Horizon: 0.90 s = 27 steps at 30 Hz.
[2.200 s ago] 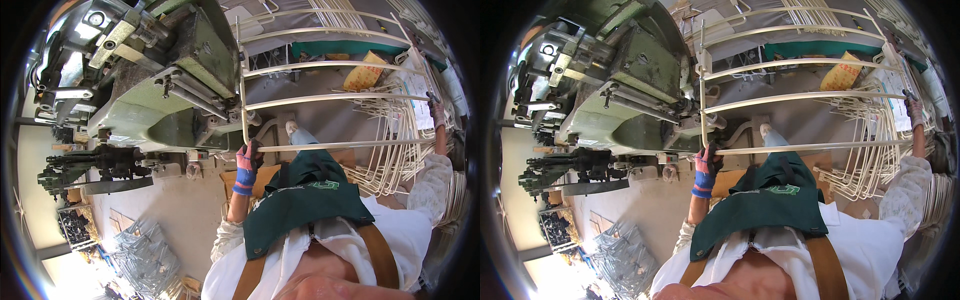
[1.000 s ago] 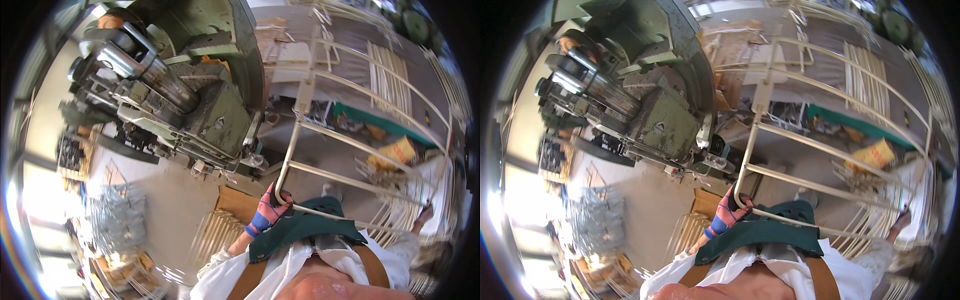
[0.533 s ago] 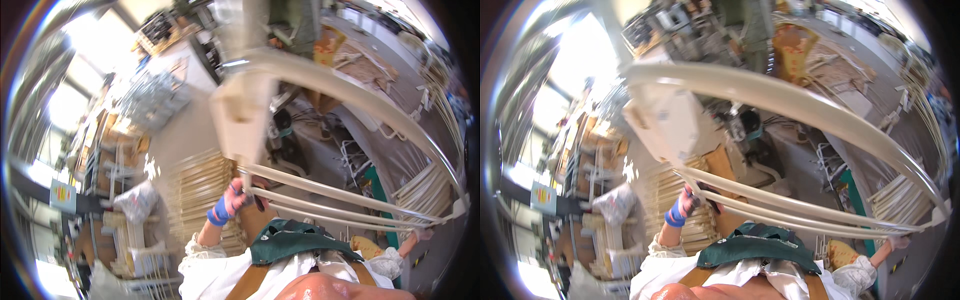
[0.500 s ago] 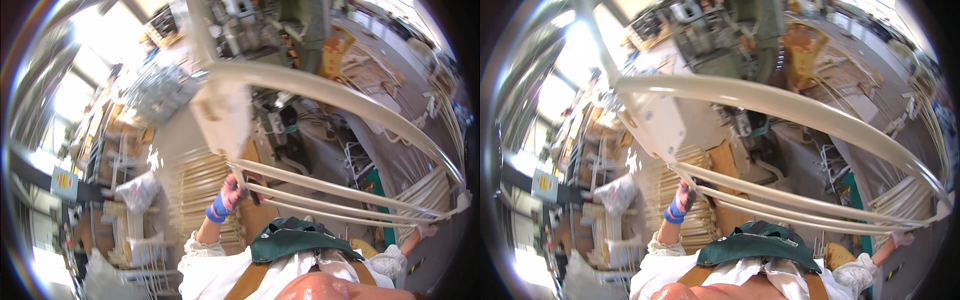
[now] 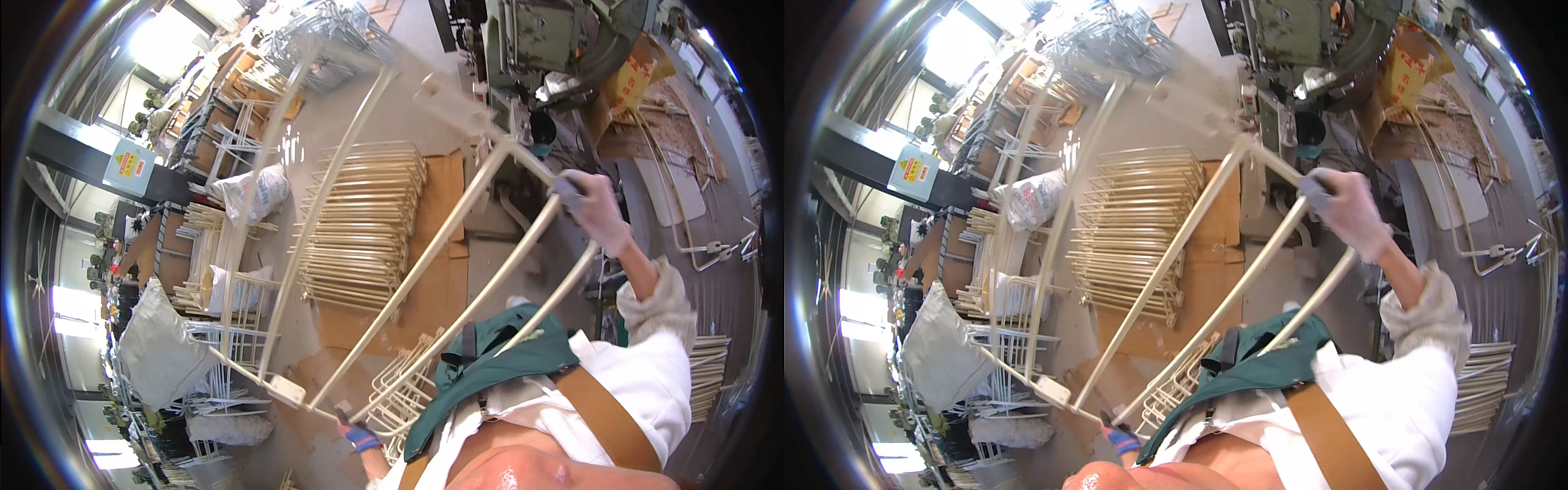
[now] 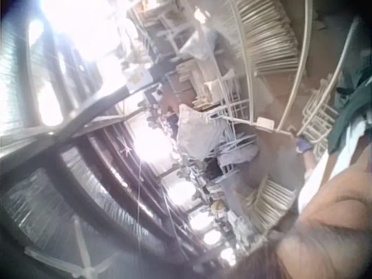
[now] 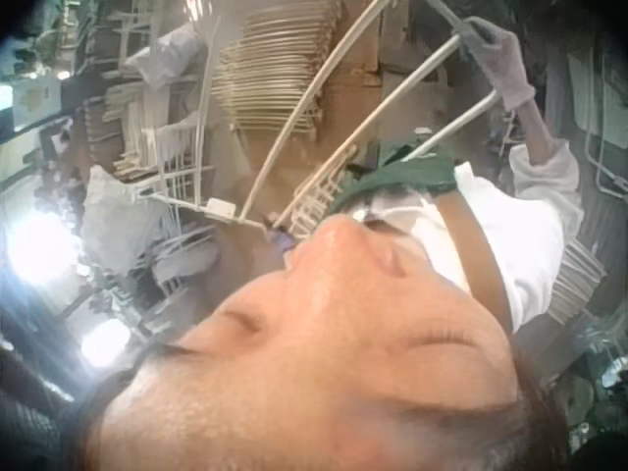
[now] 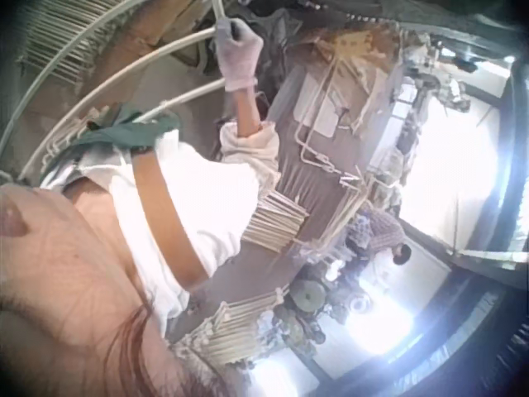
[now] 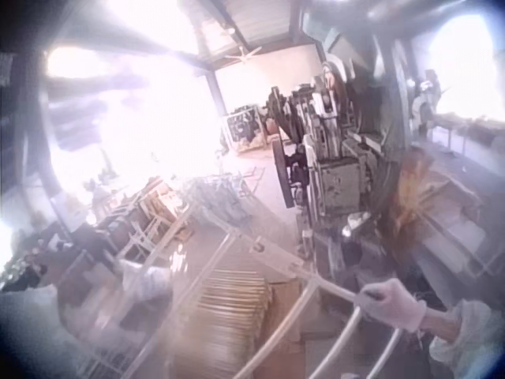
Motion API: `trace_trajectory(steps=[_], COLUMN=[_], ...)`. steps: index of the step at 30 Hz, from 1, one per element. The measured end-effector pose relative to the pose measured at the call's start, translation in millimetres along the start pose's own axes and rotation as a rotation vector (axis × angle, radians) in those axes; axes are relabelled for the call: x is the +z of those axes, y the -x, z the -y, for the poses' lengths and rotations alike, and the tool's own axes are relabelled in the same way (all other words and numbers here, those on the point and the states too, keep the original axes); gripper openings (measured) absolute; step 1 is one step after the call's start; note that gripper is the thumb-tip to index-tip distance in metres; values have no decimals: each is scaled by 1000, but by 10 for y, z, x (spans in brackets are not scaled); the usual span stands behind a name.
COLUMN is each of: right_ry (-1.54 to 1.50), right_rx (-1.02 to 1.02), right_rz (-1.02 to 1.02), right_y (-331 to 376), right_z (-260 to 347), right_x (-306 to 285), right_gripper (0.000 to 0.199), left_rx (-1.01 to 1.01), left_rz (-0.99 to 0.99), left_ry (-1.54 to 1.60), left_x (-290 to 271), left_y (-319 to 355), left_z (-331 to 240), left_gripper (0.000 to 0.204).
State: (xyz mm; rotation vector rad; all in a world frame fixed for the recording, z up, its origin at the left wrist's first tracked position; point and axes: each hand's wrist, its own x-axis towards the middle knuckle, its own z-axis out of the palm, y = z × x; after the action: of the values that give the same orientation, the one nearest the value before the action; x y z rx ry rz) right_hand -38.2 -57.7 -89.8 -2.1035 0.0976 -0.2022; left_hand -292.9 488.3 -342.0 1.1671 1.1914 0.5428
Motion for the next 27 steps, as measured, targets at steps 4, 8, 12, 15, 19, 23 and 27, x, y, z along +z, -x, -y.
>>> trace_trajectory(steps=[4,8,12,15,19,23,27], right_ry=[-98,-271,-598,-433,-1895,-1923,-1739], right_rx=[225,46,-65,-167,691,1094,1057], right_rz=[209,219,308,370,638,603,363], right_y=[-428,-763,-1268,-1633,-1992,-2239,-2216], right_z=[-921,-1428,-1852,-1775,-2584,-2324,-2036], right_x=[197,-33,-324,-498,-395,-417,-469], right_gripper=[26,20,17,23,38,40,33], left_rx=[-104,-96,-188,-152,-120,-58,-140], left_rz=[-195,-191,-283,-304,-363,-420,-574], left_ry=[-35,-3,-32,-68,-139,-122,-186], left_x=[-362,-290,41,516,836,675,334], left_y=[379,893,1440,2127,2558,2699,2572], left_z=[275,606,741,518,396,605,807], left_gripper=[33,30,30,37,43,42,42])
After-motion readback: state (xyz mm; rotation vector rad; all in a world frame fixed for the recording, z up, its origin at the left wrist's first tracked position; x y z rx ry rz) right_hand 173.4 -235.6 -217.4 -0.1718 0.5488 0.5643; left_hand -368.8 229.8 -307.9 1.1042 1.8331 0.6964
